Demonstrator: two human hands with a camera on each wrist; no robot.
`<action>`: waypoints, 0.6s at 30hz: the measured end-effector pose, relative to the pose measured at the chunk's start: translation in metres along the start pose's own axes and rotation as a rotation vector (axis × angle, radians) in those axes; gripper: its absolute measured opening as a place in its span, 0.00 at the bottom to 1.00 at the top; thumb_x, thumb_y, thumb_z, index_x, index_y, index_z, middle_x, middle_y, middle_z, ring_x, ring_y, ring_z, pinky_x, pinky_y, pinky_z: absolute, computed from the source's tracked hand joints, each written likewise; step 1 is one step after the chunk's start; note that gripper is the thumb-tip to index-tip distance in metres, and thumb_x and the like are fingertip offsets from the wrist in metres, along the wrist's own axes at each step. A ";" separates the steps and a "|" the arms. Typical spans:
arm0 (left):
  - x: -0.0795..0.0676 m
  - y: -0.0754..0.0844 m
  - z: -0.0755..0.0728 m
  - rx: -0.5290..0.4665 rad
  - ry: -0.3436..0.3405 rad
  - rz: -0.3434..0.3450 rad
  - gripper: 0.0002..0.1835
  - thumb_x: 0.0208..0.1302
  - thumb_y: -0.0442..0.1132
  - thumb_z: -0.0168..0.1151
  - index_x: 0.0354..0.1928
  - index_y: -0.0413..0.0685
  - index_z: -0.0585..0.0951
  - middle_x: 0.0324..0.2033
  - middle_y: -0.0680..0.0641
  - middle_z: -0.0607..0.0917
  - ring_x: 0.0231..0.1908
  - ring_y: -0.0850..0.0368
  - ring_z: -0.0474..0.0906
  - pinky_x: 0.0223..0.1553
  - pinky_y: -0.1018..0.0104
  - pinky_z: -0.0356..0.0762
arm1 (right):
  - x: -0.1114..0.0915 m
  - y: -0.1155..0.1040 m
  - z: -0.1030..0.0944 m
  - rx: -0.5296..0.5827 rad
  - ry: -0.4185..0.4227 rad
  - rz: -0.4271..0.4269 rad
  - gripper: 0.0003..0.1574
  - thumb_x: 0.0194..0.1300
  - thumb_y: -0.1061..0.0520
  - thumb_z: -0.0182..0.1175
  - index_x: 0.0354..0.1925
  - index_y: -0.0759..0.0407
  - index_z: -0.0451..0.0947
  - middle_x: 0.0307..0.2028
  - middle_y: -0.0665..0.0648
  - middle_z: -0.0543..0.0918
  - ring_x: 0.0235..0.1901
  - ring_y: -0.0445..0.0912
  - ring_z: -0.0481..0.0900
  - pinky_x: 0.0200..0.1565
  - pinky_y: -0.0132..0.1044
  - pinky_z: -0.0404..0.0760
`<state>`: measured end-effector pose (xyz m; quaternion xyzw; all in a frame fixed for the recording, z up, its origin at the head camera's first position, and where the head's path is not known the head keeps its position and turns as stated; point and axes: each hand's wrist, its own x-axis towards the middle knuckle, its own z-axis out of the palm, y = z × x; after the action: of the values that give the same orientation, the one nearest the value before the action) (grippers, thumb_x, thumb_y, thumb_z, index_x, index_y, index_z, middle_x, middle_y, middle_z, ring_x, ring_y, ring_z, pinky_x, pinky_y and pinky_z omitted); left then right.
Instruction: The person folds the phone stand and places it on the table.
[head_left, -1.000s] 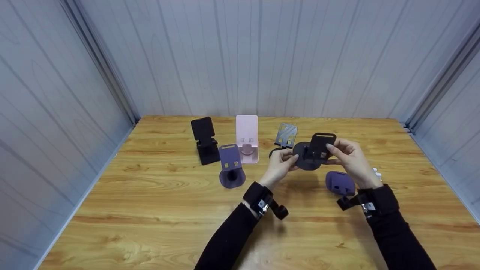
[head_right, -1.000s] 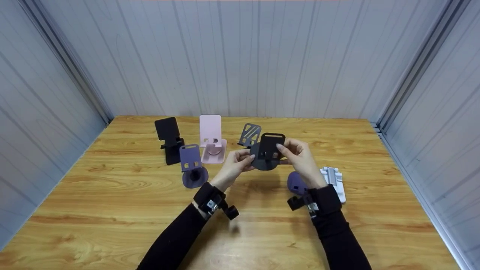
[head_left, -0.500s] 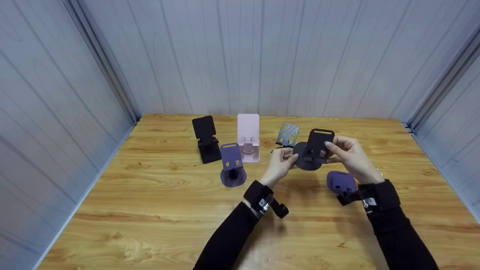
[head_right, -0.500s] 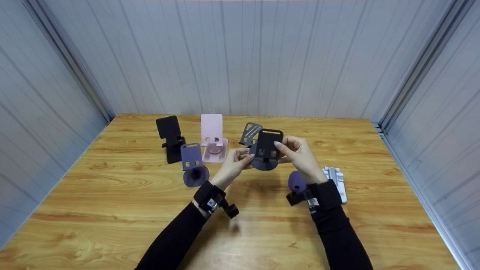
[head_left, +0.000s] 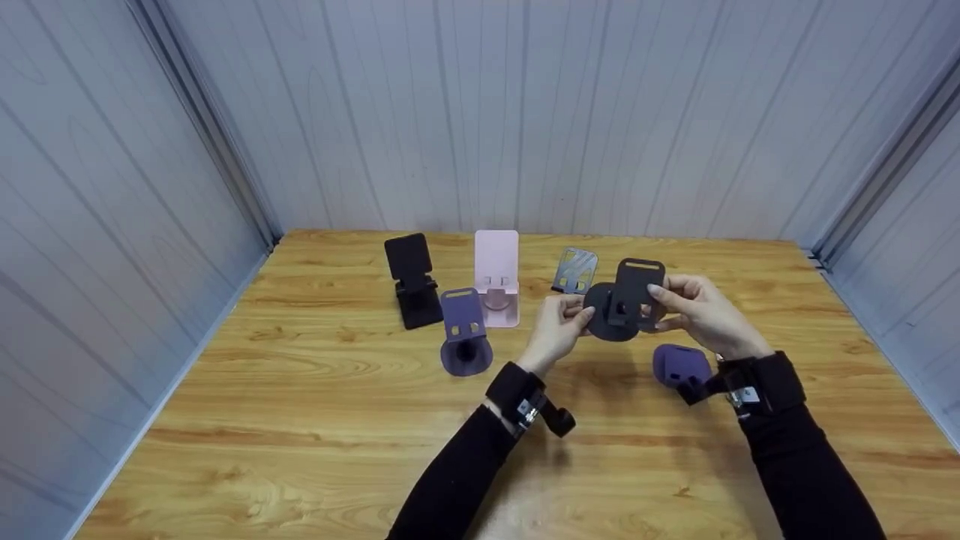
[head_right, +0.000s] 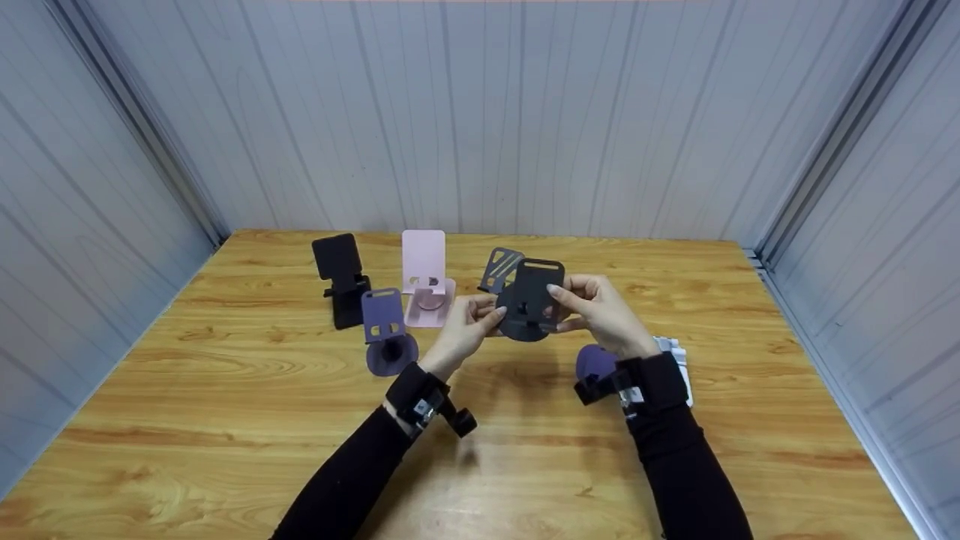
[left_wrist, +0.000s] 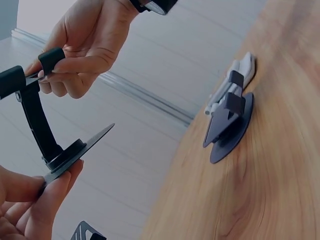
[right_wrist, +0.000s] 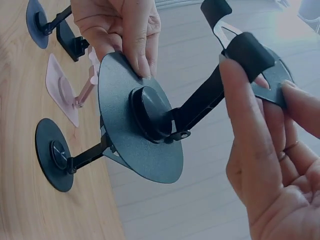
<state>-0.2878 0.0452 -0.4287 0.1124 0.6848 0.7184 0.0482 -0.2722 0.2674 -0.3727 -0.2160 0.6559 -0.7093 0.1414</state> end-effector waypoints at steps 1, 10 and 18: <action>0.000 0.000 -0.001 0.013 0.001 0.012 0.11 0.69 0.26 0.56 0.49 0.27 0.81 0.42 0.31 0.87 0.36 0.51 0.88 0.39 0.67 0.87 | 0.000 0.000 0.000 0.013 -0.011 0.007 0.15 0.76 0.63 0.48 0.42 0.57 0.83 0.31 0.51 0.86 0.31 0.41 0.84 0.36 0.36 0.88; -0.001 0.007 -0.011 0.310 0.033 0.300 0.08 0.68 0.30 0.59 0.44 0.33 0.85 0.36 0.38 0.90 0.31 0.55 0.88 0.34 0.67 0.87 | 0.001 -0.004 -0.005 0.065 -0.131 0.082 0.17 0.78 0.63 0.45 0.45 0.57 0.82 0.34 0.50 0.87 0.36 0.40 0.86 0.38 0.34 0.87; 0.001 0.008 -0.016 0.455 0.053 0.556 0.09 0.69 0.32 0.59 0.42 0.34 0.85 0.36 0.39 0.90 0.34 0.51 0.89 0.35 0.78 0.82 | 0.002 -0.002 -0.008 0.095 -0.236 0.114 0.20 0.78 0.64 0.42 0.41 0.56 0.82 0.34 0.50 0.88 0.36 0.41 0.87 0.39 0.35 0.87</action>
<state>-0.2914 0.0296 -0.4208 0.2833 0.7716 0.5357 -0.1931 -0.2783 0.2736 -0.3710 -0.2536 0.6115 -0.7001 0.2678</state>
